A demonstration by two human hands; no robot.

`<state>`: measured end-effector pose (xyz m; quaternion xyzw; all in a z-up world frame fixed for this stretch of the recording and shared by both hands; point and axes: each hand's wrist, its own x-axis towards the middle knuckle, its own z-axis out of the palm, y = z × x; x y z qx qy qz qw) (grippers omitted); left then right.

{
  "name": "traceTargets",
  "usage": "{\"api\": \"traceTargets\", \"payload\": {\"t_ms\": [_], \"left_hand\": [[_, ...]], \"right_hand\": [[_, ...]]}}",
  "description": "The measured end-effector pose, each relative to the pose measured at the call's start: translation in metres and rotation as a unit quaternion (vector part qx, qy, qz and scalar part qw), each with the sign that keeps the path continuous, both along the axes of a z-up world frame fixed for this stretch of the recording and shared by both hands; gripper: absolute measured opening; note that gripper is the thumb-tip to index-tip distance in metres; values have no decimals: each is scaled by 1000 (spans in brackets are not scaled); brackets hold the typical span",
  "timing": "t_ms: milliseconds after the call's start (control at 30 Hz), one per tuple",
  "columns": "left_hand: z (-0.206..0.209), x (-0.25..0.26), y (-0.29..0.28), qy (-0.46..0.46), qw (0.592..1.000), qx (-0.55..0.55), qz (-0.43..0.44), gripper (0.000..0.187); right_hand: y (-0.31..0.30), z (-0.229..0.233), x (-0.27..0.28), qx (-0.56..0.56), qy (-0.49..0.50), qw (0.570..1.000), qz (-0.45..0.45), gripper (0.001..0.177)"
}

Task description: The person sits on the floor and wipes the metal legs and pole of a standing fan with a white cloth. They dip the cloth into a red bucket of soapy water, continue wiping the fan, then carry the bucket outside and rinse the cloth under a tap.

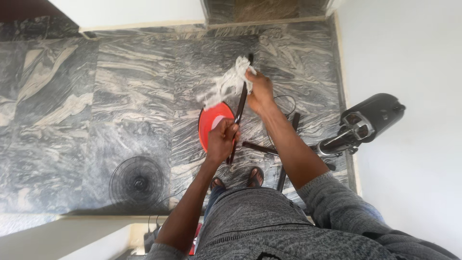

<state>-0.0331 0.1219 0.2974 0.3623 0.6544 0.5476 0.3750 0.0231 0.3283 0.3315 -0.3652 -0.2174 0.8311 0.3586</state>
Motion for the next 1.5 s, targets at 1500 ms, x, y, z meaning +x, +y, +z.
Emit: {"api": "traceTargets", "payload": {"t_ms": [1500], "left_hand": [[21,-24,31,9,997,72,8,20]], "right_hand": [[-17,18,-17,118,-36,992,18,73]]}}
